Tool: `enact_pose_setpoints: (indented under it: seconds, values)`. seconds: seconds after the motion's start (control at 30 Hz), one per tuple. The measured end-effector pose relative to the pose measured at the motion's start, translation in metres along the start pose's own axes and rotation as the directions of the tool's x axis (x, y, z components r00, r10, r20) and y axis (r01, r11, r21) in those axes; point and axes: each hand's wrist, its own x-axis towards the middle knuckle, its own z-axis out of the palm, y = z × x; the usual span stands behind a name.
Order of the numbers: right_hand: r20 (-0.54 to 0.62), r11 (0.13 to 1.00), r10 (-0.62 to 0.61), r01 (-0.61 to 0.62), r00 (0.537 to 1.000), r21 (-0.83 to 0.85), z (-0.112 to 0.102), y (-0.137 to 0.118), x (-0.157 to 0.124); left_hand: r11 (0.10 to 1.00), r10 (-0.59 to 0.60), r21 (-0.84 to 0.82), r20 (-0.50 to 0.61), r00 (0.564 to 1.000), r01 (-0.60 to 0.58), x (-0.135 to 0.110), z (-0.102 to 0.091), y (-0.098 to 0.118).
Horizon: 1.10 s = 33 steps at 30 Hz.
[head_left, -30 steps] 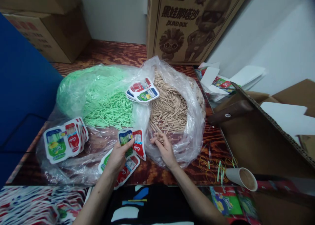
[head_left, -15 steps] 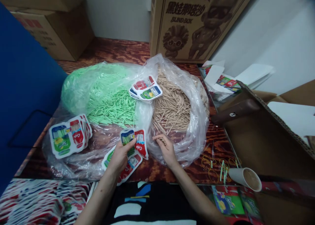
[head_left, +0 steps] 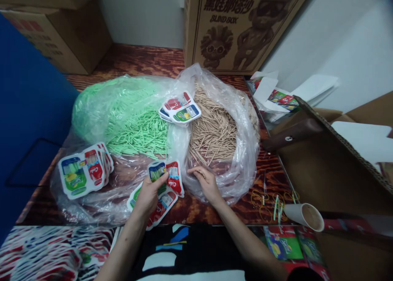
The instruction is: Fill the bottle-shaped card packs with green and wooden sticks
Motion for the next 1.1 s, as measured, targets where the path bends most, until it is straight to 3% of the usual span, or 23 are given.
enact_pose_setpoints:
  seconds: [0.23, 0.47, 0.9, 1.1]
  values:
    - [0.025, 1.000, 0.000, 0.001, 1.000, -0.018, -0.007, -0.014, 0.004, 0.996, 0.063, 0.065, -0.014, 0.998, -0.062, 0.001, -0.005, -0.003]
    - [0.117, 1.000, -0.010, 0.012, 0.993, -0.019, -0.013, -0.032, 0.013, 0.951, 0.109, 0.284, 0.056, 0.992, -0.120, 0.000, -0.009, -0.003]
    - [0.211, 0.994, -0.052, 0.072, 0.976, -0.088, -0.010, -0.036, 0.021, 0.853, 0.137, 0.490, 0.117, 0.984, -0.177, -0.001, -0.014, -0.002]
    - [0.247, 0.991, -0.045, 0.074, 0.968, -0.113, -0.009, -0.034, 0.025, 0.818, 0.133, 0.522, 0.238, 0.962, -0.242, -0.001, -0.008, -0.003]
